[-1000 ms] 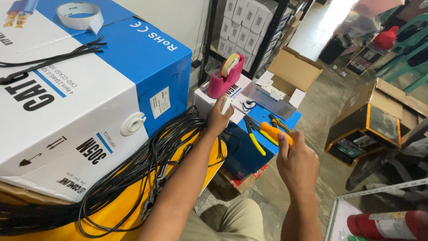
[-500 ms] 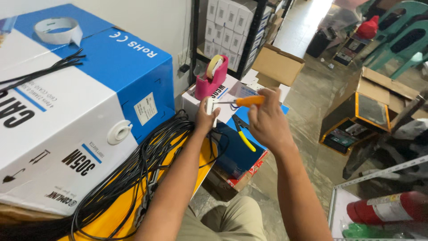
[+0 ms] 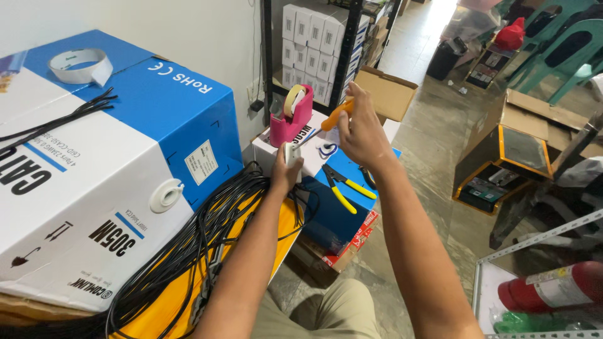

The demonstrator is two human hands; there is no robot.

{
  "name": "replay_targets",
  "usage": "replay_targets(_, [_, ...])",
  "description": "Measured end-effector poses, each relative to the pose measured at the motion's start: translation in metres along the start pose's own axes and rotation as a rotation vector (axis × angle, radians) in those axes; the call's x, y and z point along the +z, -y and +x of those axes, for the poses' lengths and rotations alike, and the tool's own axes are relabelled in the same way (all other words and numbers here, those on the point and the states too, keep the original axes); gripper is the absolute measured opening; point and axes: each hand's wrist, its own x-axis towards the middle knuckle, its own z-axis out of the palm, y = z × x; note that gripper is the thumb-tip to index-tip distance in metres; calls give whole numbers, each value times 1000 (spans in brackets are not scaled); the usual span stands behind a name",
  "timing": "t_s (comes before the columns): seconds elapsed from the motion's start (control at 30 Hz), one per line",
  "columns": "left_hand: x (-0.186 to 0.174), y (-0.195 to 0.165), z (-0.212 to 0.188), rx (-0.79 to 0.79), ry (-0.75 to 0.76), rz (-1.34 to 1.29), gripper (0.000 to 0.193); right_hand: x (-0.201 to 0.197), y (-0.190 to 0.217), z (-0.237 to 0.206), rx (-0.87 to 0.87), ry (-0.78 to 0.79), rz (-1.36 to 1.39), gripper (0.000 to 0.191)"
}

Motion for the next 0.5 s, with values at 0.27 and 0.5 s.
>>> replay_targets(0.27, [3, -8, -7, 183, 8, -150, 78, 7, -2, -31, 166, -165, 134, 44])
replay_targets(0.5, [1, -27, -14, 49, 28, -107, 70, 13, -9, -85, 83, -301, 273, 42])
